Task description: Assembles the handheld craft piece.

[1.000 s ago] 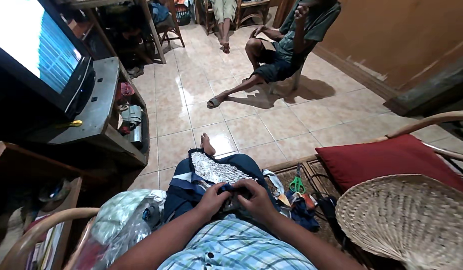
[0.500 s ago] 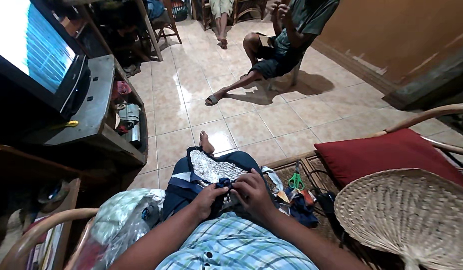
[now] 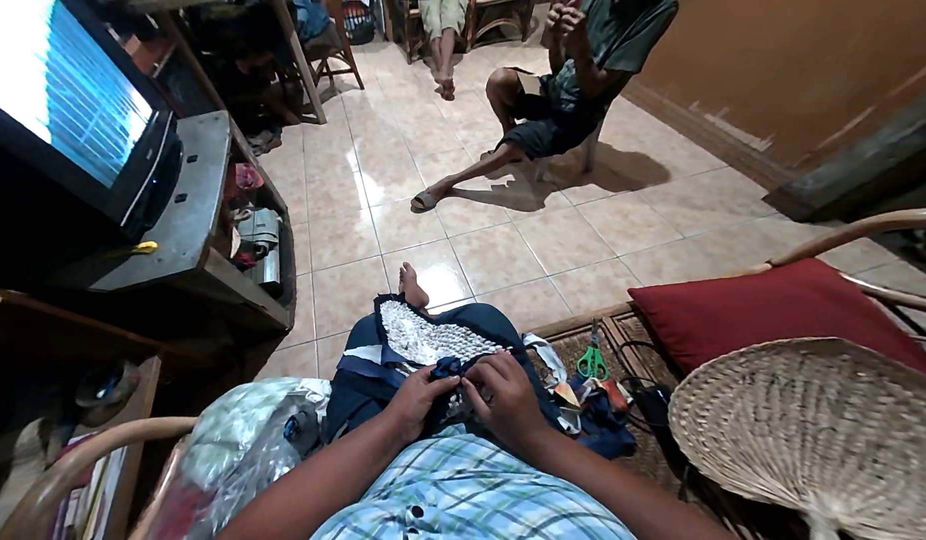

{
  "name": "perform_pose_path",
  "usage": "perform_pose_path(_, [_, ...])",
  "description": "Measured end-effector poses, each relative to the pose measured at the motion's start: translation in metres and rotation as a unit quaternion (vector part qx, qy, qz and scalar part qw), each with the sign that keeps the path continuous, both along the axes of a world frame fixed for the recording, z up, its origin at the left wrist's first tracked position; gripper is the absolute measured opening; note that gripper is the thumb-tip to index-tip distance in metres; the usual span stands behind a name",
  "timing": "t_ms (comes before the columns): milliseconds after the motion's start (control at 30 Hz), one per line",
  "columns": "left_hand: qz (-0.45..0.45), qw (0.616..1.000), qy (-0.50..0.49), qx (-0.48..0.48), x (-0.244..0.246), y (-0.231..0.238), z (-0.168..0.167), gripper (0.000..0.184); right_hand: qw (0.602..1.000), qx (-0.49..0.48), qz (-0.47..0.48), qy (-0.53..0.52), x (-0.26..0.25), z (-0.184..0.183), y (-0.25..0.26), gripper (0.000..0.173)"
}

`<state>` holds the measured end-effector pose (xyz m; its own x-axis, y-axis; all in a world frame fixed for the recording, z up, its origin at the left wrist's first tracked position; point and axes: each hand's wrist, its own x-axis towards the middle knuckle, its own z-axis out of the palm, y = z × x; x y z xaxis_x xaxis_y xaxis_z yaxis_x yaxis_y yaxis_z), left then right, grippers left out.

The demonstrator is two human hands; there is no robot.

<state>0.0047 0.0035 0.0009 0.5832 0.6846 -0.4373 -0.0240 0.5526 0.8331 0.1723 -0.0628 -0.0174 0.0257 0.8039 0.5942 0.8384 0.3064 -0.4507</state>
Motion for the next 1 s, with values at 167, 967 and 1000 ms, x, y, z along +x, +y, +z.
perform_pose_path(167, [0.004, 0.997, 0.026, 0.068, -0.001, -0.002, -0.002, 0.01, 0.999, -0.043, -0.004, -0.008, -0.003, 0.003, 0.0, 0.015])
perform_pose_path(967, [-0.052, 0.884, 0.107, 0.452, 0.0, 0.002, -0.005, 0.04, 0.866, -0.25, 0.093, 0.423, 0.044, 0.062, -0.013, 0.009])
perform_pose_path(1000, [-0.054, 0.872, 0.107, 0.474, 0.0, 0.001, -0.005, 0.039, 0.851, -0.234, 0.093, 0.461, 0.04, 0.058, -0.011, 0.012])
